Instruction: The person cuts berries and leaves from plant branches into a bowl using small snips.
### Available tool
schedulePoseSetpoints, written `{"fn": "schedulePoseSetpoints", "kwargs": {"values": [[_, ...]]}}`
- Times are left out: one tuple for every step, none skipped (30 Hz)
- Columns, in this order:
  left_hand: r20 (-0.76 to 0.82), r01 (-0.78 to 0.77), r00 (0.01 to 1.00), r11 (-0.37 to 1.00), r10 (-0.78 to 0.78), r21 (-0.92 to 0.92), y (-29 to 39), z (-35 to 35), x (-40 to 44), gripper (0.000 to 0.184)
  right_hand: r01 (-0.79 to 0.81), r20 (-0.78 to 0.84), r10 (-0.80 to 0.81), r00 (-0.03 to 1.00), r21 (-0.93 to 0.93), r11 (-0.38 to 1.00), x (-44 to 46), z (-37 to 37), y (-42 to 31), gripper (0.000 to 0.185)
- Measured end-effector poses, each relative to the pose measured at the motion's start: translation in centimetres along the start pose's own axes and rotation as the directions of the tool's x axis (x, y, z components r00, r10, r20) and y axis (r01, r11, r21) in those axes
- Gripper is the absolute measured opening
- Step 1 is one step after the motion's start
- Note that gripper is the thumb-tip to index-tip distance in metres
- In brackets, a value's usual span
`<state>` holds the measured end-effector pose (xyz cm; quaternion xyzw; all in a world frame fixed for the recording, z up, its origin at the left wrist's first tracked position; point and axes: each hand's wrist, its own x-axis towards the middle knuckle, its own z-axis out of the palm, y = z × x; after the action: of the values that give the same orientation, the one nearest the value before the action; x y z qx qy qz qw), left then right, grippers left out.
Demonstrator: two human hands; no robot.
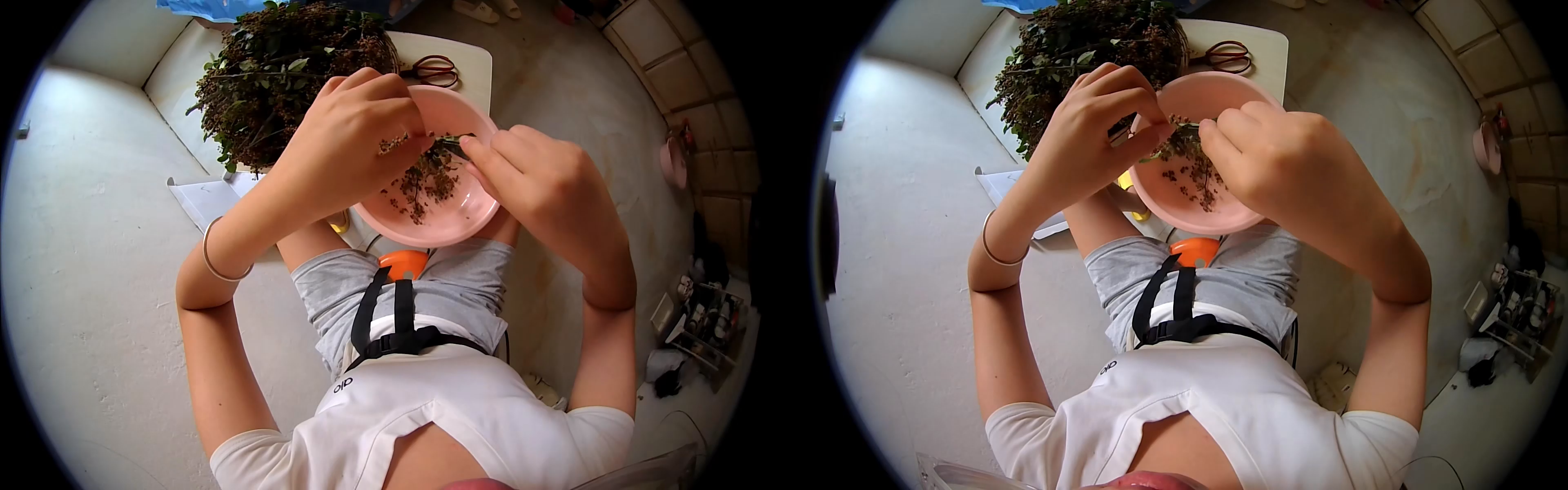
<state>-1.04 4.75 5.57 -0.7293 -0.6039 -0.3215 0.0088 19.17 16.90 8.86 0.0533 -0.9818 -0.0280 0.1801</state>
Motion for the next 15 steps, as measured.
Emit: {"fn": "schedulePoseSetpoints", "kwargs": {"values": [[-0.010, -0.006, 1.000, 1.000, 0.006, 0.008, -0.01, -0.01, 0.05, 0.010, -0.012, -0.022, 0.011, 1.000, -0.021, 1.000, -0.08, 0.06, 0.09, 0.024], [-0.020, -0.015, 1.000, 1.000, 0.015, 0.015, -0.01, -0.01, 0.05, 0.010, -0.025, -0.045, 0.023, 0.999, -0.043, 0.999, -0.19, 0.09, 0.12, 0.025], [-0.018, -0.018, 1.000, 1.000, 0.018, 0.014, -0.10, -0.04, 0.07, 0.010, -0.029, -0.045, 0.027, 0.999, -0.044, 0.999, -0.27, 0.09, 0.27, 0.025], [-0.015, -0.009, 1.000, 1.000, 0.009, 0.014, -0.23, -0.10, 0.09, 0.010, -0.047, -0.032, 0.046, 0.998, -0.030, 0.998, -0.37, 0.08, 0.46, 0.026], [-0.013, 0.001, 1.000, 1.000, 0.000, 0.015, -0.33, -0.14, 0.06, 0.010, -0.065, -0.019, 0.064, 0.998, -0.017, 0.998, -0.49, 0.06, 0.57, 0.027], [-0.011, -0.002, 1.000, 1.000, 0.002, 0.014, -0.41, -0.12, 0.07, 0.010, -0.068, -0.019, 0.068, 0.998, -0.017, 0.998, -0.63, 0.07, 0.69, 0.027], [-0.014, 0.010, 1.000, 1.000, -0.010, 0.005, -0.49, -0.09, 0.05, 0.011, -0.088, -0.024, 0.087, 0.996, -0.016, 0.996, -0.77, 0.10, 0.79, 0.028], [-0.017, 0.023, 1.000, 1.000, -0.023, -0.004, -0.58, -0.05, 0.03, 0.011, -0.108, -0.028, 0.107, 0.994, -0.014, 0.994, -0.88, 0.14, 0.87, 0.028], [-0.014, 0.022, 1.000, 1.000, -0.022, -0.005, -0.66, -0.01, -0.01, 0.011, -0.111, -0.029, 0.111, 0.993, -0.012, 0.994, -0.88, 0.18, 0.89, 0.028], [-0.018, 0.038, 0.999, 0.999, -0.038, -0.012, -0.72, 0.00, -0.06, 0.011, -0.129, -0.060, 0.130, 0.990, 0.013, 0.991, -0.80, 0.18, 0.86, 0.029], [-0.024, 0.053, 0.998, 0.998, -0.054, -0.020, -0.79, -0.02, -0.06, 0.011, -0.147, -0.091, 0.150, 0.985, 0.038, 0.988, -0.77, 0.14, 0.87, 0.029], [-0.021, 0.052, 0.998, 0.998, -0.052, -0.020, -0.85, -0.05, -0.04, 0.011, -0.150, -0.092, 0.153, 0.984, 0.039, 0.988, -0.85, 0.08, 0.89, 0.029], [-0.017, 0.053, 0.998, 0.998, -0.054, -0.027, -0.91, -0.11, -0.01, 0.011, -0.132, -0.098, 0.138, 0.986, 0.065, 0.989, -0.92, -0.01, 0.92, 0.029], [-0.013, 0.055, 0.998, 0.998, -0.055, -0.034, -0.94, -0.11, 0.02, 0.011, -0.115, -0.104, 0.125, 0.987, 0.091, 0.989, -1.04, -0.04, 0.91, 0.028], [-0.009, 0.053, 0.999, 0.998, -0.054, -0.034, -0.93, -0.08, 0.05, 0.011, -0.119, -0.106, 0.129, 0.986, 0.093, 0.989, -1.07, -0.03, 0.83, 0.028]]}}
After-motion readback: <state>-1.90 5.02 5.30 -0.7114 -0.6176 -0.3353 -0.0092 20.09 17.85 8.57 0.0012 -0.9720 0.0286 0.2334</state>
